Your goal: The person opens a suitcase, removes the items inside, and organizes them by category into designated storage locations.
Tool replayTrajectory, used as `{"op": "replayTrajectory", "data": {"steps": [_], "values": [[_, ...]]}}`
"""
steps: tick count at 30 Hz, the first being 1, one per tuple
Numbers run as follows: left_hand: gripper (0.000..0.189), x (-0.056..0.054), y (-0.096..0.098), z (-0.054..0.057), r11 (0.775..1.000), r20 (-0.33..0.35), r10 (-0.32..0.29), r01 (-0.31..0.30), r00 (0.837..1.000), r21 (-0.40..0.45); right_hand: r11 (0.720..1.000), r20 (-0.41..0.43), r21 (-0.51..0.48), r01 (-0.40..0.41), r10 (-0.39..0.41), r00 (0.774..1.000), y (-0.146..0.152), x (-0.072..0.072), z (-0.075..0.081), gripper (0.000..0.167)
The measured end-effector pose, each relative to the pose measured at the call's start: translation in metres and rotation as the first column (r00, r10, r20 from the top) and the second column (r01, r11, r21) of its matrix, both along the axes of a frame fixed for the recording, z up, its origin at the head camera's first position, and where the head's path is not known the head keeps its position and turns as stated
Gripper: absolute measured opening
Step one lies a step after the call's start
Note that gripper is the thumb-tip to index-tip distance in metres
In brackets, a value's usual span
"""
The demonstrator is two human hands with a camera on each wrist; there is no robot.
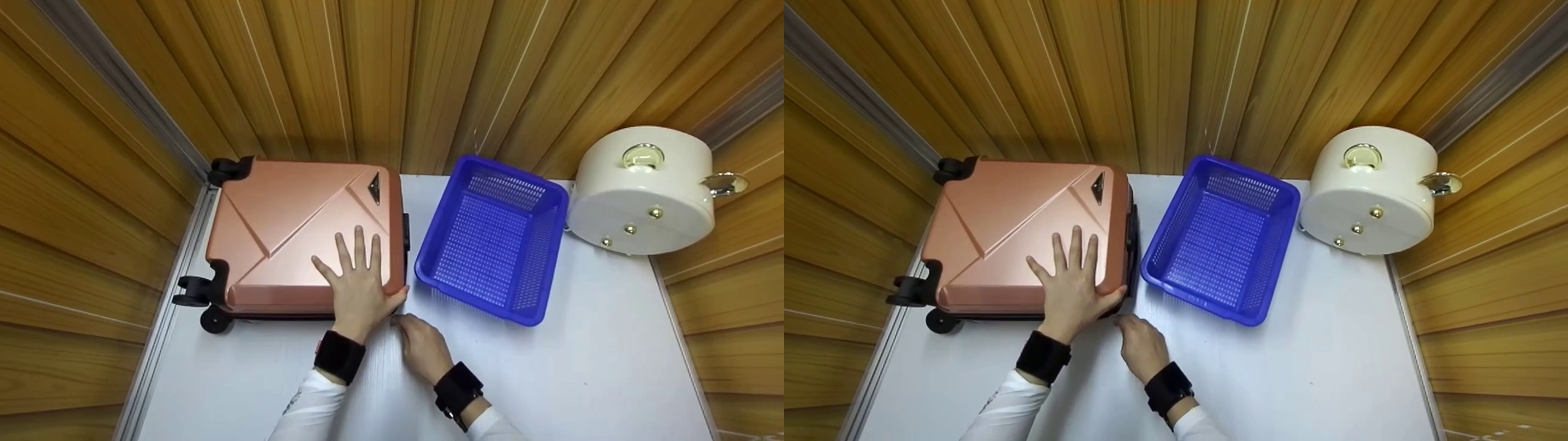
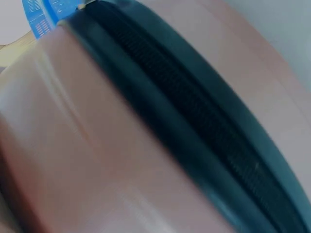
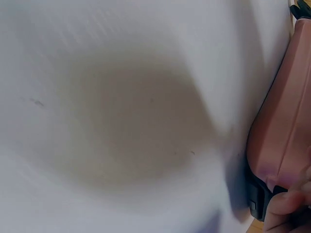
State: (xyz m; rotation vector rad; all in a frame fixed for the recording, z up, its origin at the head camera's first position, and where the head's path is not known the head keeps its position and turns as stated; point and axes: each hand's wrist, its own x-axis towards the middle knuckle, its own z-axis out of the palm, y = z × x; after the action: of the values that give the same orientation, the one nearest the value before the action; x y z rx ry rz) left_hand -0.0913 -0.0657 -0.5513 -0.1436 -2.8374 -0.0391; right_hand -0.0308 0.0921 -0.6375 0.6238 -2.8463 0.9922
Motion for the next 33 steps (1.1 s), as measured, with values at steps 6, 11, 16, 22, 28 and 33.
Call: {"op": "replayTrajectory", "data": {"steps": [6, 11, 16, 22, 28, 33], "values": [[0.118, 0.009, -0.032, 0.011, 0.977, 0.117, -0.200, 0.190, 0.973, 0.094, 0.999, -0.009, -0.002, -0.041, 0.041, 0.999, 0.001, -0.001, -0.003, 0.016], [0.115, 0.007, -0.080, 0.018, 0.932, 0.157, -0.350, 0.327, 0.923, 0.158, 0.998, -0.028, -0.018, -0.056, 0.056, 0.998, 0.001, -0.002, -0.003, 0.015], [0.120, 0.003, -0.130, 0.020, 0.938, 0.136, -0.331, 0.310, 0.934, 0.157, 0.997, 0.033, -0.056, -0.059, 0.061, 0.998, 0.002, -0.006, -0.004, 0.016], [0.117, 0.007, -0.151, 0.010, 0.947, 0.069, -0.298, 0.286, 0.952, 0.149, 0.994, 0.130, -0.102, -0.049, 0.063, 0.990, 0.003, -0.010, -0.002, 0.016], [0.114, 0.008, -0.147, 0.001, 0.946, -0.012, -0.292, 0.291, 0.956, 0.141, 0.994, 0.168, -0.092, -0.054, 0.069, 0.983, 0.005, -0.010, 0.000, 0.018], [0.113, 0.010, -0.143, 0.000, 0.955, -0.010, -0.259, 0.258, 0.966, 0.144, 0.995, 0.161, -0.077, -0.071, 0.082, 0.983, 0.005, -0.011, 0.003, 0.017]]}}
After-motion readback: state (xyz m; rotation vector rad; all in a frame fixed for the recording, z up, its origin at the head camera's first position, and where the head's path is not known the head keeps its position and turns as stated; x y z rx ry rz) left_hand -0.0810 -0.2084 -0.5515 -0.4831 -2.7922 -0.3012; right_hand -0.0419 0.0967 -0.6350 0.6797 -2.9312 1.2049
